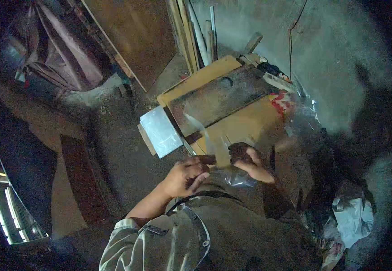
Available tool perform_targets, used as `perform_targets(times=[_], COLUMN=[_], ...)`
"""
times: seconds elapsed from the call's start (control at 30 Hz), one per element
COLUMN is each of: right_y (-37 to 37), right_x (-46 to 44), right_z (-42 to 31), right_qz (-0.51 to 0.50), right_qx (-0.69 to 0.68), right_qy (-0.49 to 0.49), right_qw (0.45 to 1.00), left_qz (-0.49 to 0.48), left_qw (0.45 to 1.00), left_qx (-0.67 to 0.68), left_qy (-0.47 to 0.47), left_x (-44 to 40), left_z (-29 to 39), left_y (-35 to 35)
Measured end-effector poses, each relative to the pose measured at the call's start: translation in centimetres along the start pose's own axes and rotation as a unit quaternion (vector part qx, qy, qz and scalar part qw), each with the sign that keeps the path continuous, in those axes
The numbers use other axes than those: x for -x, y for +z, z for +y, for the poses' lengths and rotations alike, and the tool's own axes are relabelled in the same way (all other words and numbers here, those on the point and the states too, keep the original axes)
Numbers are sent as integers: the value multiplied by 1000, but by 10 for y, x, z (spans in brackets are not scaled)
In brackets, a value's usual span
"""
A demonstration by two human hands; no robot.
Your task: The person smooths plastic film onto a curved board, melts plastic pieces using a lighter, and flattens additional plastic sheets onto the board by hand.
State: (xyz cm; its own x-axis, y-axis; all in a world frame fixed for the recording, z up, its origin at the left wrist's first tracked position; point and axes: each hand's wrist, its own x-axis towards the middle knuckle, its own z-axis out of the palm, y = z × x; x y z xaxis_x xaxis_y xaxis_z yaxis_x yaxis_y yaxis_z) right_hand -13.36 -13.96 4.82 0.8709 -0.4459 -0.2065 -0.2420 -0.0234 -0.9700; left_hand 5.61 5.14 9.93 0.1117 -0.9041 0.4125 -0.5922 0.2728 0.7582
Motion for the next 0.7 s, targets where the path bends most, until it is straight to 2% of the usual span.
perform_targets(times=[0.03,0.07,0.13,0.17,0.2,0.23,0.27,0.33,0.37,0.4,0.47,0.5,0.6,0.63,0.67,0.7], right_y=[7,10,14,15,22,19,15,10,3,2,-16,-19,-9,-8,-7,-3], right_x=[-1,-3,-12,-17,-23,-20,-17,-8,-12,-18,-8,-7,-5,-6,-12,-19], right_z=[-18,-17,-2,34,35,34,30,12,42,47,47,45,34,14,20,27], right_qz=[-11,-10,-53,-27,-2,8,16,157,217,276,86,18,1,-1,0,-5], right_qx=[-94,-95,-31,-34,-35,-56,-77,30,96,160,-46,4,63,215,215,166], right_qy=[36,36,-58,-90,-121,-106,-91,-56,-61,-58,6,60,19,-36,-36,-42], right_qw=[995,995,996,995,992,993,993,986,970,946,995,998,998,976,976,985], left_qz=[-51,-101,-64,-48,-31,-48,-46,44,45,46,102,86,53,-14,-15,-6], left_qw=[998,993,998,999,999,998,998,998,990,990,991,993,997,995,995,998], left_qx=[-18,-37,10,3,-5,20,18,10,7,7,3,12,3,-5,-4,17], left_qy=[-20,-40,-12,-7,-1,-43,-44,-44,-132,-134,-86,-78,-50,-95,-95,-56], left_x=[3,5,2,2,3,7,9,12,17,16,13,14,10,12,9,2], left_z=[-2,-3,-1,-1,-1,-5,-6,-6,-4,-4,-4,-7,-8,-9,-8,-6], left_y=[3,5,8,7,7,4,0,-7,-9,-10,-13,-13,-9,-11,-9,-5])
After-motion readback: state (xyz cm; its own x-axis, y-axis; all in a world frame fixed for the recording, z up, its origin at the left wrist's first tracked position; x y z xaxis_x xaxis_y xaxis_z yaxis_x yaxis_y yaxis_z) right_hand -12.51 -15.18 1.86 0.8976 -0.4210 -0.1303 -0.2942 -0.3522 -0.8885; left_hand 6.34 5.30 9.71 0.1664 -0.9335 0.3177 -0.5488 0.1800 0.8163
